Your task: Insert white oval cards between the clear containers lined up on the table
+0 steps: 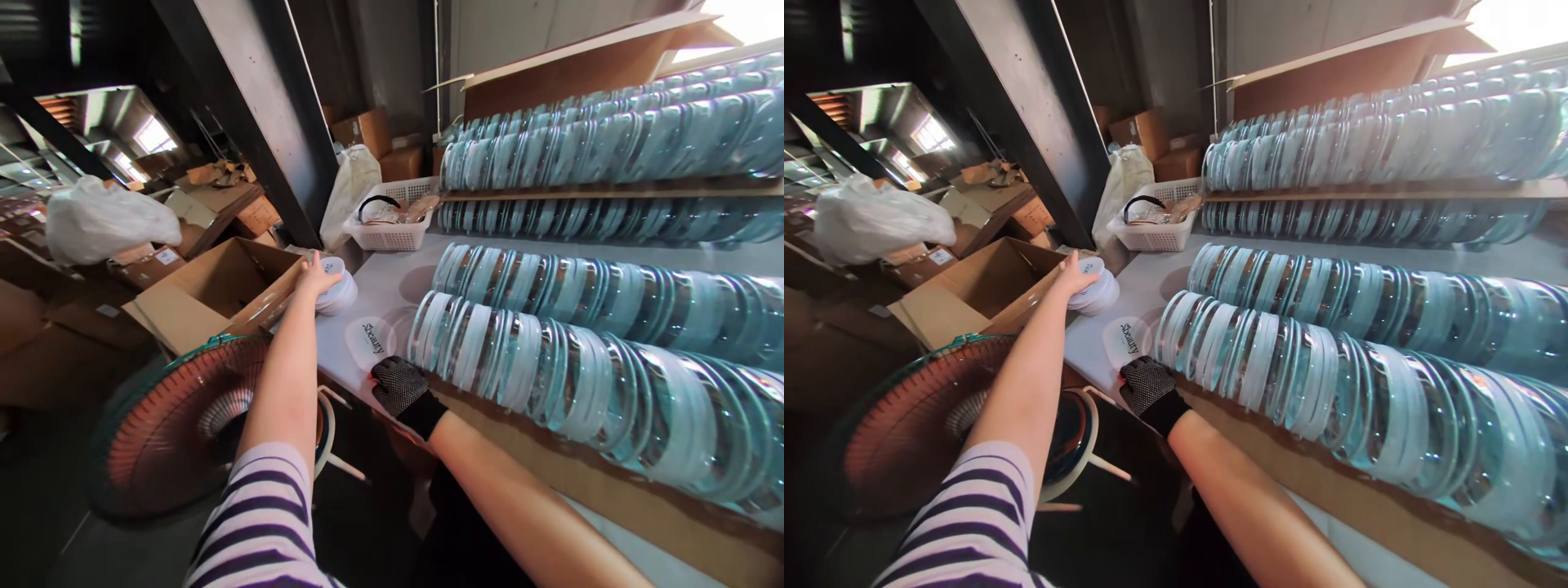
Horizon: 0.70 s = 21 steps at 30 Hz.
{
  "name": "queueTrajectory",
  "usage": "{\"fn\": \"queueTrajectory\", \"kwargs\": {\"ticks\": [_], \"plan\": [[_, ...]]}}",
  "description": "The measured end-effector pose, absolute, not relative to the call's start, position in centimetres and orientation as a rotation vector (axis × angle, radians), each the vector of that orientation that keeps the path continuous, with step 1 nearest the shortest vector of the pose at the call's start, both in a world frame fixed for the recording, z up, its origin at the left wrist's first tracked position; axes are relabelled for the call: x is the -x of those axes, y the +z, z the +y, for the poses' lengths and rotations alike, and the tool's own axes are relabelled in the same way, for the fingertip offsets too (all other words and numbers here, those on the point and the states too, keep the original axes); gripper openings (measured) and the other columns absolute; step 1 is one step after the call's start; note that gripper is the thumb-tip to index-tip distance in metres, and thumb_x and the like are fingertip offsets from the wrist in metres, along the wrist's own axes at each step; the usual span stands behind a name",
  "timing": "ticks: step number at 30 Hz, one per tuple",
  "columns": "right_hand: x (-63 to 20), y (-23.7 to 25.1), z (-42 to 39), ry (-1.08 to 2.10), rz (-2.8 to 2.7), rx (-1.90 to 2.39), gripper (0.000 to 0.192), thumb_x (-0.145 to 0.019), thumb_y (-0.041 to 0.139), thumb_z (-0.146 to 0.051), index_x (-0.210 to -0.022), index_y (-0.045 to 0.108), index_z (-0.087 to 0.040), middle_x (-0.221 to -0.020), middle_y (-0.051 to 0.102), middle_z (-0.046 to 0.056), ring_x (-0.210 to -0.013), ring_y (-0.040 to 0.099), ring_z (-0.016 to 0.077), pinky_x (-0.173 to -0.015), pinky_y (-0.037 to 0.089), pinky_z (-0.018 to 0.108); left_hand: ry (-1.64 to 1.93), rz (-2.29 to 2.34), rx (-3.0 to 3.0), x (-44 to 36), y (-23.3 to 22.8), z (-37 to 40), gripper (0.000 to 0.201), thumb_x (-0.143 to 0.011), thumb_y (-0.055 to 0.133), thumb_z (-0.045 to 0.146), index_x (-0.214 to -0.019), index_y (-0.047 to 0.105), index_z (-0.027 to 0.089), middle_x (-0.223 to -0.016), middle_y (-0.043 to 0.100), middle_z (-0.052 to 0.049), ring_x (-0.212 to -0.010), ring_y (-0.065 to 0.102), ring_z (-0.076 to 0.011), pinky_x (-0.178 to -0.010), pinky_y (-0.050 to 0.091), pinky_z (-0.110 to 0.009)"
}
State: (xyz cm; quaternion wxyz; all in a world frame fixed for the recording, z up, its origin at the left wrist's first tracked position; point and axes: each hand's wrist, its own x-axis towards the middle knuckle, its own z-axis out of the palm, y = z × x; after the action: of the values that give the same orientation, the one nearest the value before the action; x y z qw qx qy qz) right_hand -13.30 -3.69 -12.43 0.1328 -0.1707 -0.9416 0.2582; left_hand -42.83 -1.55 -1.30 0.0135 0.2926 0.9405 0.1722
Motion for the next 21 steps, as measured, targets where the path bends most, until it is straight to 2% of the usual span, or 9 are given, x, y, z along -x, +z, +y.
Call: {"fn": "queueTrajectory", "kwargs": {"ticks": [4,7,9,12,14,16,18,20,21], "plan": [[13.4,-13.0,-3.5,0.869,-2.574,0.457,0.036,-0.09,0.052,-0.034,-0.119,0.069,-0.02,-0.117,0.07,0.011,-0.111,0.063,0.0259,-0.097,0.05,0.042,1.231,2.903,-0.785,39.9,0.6,-3.6,0.095,-0.082,0.064,0.04,-0.159,0.012,0.021,-0.159,0.031,-0.015,-0.147,0.034,-0.0285,-0.117,0.034,-0.035],[12.9,-12.7,-4.3,0.888,-2.286,0.289,0.058,-0.086,0.055,-0.036,-0.14,0.052,-0.014,-0.135,0.06,0.015,-0.126,0.056,0.0252,-0.106,0.046,0.042,1.904,2.353,-0.755,33.4,-0.4,-7.1,0.078,-0.092,0.038,0.042,-0.16,0.0,0.029,-0.16,0.033,-0.004,-0.138,0.047,-0.0235,-0.106,0.048,-0.035],[12.1,-12.0,-5.4,0.802,-2.139,0.144,0.071,-0.082,0.057,-0.035,-0.147,0.041,-0.01,-0.145,0.051,0.019,-0.137,0.046,0.0258,-0.112,0.041,0.042,1.99,2.064,-0.766,27.7,-3.2,-9.7,0.07,-0.093,0.017,0.048,-0.16,0.007,0.029,-0.155,0.044,-0.003,-0.13,0.056,-0.0244,-0.096,0.056,-0.04],[10.6,-11.0,-6.9,0.637,-2.152,-0.012,0.077,-0.077,0.059,-0.038,-0.147,0.04,-0.01,-0.149,0.046,0.02,-0.142,0.04,0.0288,-0.114,0.039,0.045,2.114,1.446,-0.469,20.3,-8.9,-13.2,0.064,-0.082,0.042,0.064,-0.137,0.057,0.034,-0.133,0.065,-0.001,-0.129,0.057,-0.0283,-0.103,0.053,-0.039],[9.0,-10.4,-7.1,0.588,-2.259,0.016,0.063,-0.083,0.055,-0.038,-0.142,0.048,-0.015,-0.143,0.054,0.015,-0.135,0.049,0.0263,-0.108,0.046,0.042,2.067,1.281,-0.327,16.7,-12.1,-14.3,0.059,-0.074,0.051,0.074,-0.115,0.072,0.038,-0.117,0.073,-0.003,-0.122,0.062,-0.0307,-0.099,0.056,-0.041],[6.1,-9.7,-7.1,0.577,-2.335,0.118,0.048,-0.09,0.048,-0.036,-0.134,0.057,-0.019,-0.133,0.064,0.012,-0.123,0.06,0.0237,-0.1,0.052,0.038,2.046,1.177,-0.31,13.6,-13.8,-14.5,0.064,-0.067,0.057,0.08,-0.113,0.073,0.038,-0.11,0.074,-0.005,-0.119,0.064,-0.0324,-0.101,0.055,-0.045],[2.0,-9.3,-6.6,0.569,-2.343,0.178,0.045,-0.09,0.049,-0.04,-0.128,0.063,-0.021,-0.127,0.067,0.012,-0.117,0.064,0.0263,-0.097,0.055,0.04,2.079,1.129,-0.42,11.3,-14.0,-13.9,0.082,-0.059,0.066,0.083,-0.128,0.064,0.038,-0.117,0.071,-0.008,-0.127,0.058,-0.0341,-0.11,0.047,-0.047],[-1.9,-9.4,-4.9,0.633,-2.334,0.317,0.038,-0.092,0.049,-0.036,-0.127,0.063,-0.032,-0.115,0.073,0.008,-0.101,0.071,0.0237,-0.084,0.059,0.038,2.194,1.188,-0.554,10.0,-13.2,-13.0,0.101,-0.055,0.073,0.079,-0.145,0.045,0.042,-0.139,0.059,-0.008,-0.143,0.042,-0.0344,-0.115,0.04,-0.051],[-3.6,-9.6,-3.7,0.686,-2.318,0.419,0.035,-0.093,0.048,-0.034,-0.124,0.064,-0.041,-0.108,0.074,0.005,-0.092,0.072,0.0226,-0.075,0.06,0.037,2.244,1.245,-0.629,9.8,-12.6,-12.6,0.1,-0.058,0.075,0.075,-0.147,0.04,0.045,-0.148,0.051,-0.006,-0.148,0.033,-0.033,-0.117,0.037,-0.051]]}}
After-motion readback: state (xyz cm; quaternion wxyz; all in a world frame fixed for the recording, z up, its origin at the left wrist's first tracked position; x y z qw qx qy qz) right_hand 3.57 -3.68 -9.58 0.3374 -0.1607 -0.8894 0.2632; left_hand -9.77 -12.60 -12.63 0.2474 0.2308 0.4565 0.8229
